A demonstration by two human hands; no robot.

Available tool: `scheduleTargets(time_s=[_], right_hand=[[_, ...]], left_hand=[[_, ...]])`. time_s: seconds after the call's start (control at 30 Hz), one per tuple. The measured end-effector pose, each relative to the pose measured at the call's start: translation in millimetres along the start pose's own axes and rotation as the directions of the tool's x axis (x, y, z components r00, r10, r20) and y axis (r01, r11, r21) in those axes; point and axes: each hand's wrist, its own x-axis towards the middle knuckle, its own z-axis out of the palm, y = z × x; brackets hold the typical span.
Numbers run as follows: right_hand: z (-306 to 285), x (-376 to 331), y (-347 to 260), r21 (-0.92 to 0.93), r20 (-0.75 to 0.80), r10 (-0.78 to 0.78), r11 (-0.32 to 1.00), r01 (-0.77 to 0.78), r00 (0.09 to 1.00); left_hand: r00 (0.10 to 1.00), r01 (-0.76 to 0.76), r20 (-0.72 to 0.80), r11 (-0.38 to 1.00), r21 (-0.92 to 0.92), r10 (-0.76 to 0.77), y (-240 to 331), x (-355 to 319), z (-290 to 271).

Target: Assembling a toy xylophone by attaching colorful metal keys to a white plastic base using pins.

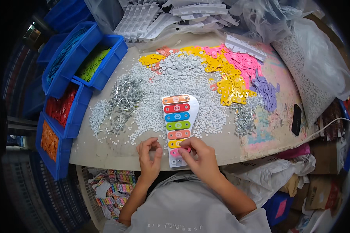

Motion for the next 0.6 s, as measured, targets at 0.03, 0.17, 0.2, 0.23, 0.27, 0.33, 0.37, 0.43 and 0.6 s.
scheduleTargets(time_s=[0.03,0.17,0.2,0.23,0.27,0.33,0.37,0.43,0.6], right_hand=[[2,-2,3,-0.099,-0.034,-0.076,0.992,0.072,0.997],[11,-5,11,-0.135,-0.022,-0.133,0.982,0.129,0.991],[12,-5,13,-0.137,-0.024,-0.132,0.982,0.127,0.991],[14,-5,15,-0.174,0.001,-0.139,0.975,0.137,0.990],[14,-5,16,-0.209,0.026,-0.146,0.967,0.148,0.989],[13,-4,17,-0.248,0.021,-0.166,0.954,0.166,0.986],[12,-4,17,-0.286,0.017,-0.187,0.940,0.184,0.982],[7,-4,17,-0.324,-0.029,-0.201,0.929,0.181,0.979],[-18,-5,31,-0.391,-0.039,-0.205,0.904,0.174,0.978]], left_hand=[[1.000,-0.006,0.016,1.000,-0.025,0.006,2,-1,1],[0.997,-0.040,0.063,0.999,0.009,0.040,7,-3,3],[0.996,-0.051,0.069,0.998,0.036,0.048,9,-2,4],[0.996,-0.062,0.074,0.996,0.064,0.057,10,-1,4],[0.995,-0.062,0.075,0.996,0.063,0.058,10,-1,5],[0.995,-0.057,0.091,0.996,0.071,0.051,9,-1,6],[0.994,-0.060,0.093,0.996,0.068,0.054,10,0,7],[0.994,-0.040,0.102,0.997,0.063,0.033,12,1,9],[0.992,0.049,0.115,0.999,0.009,-0.049,6,-3,12]])
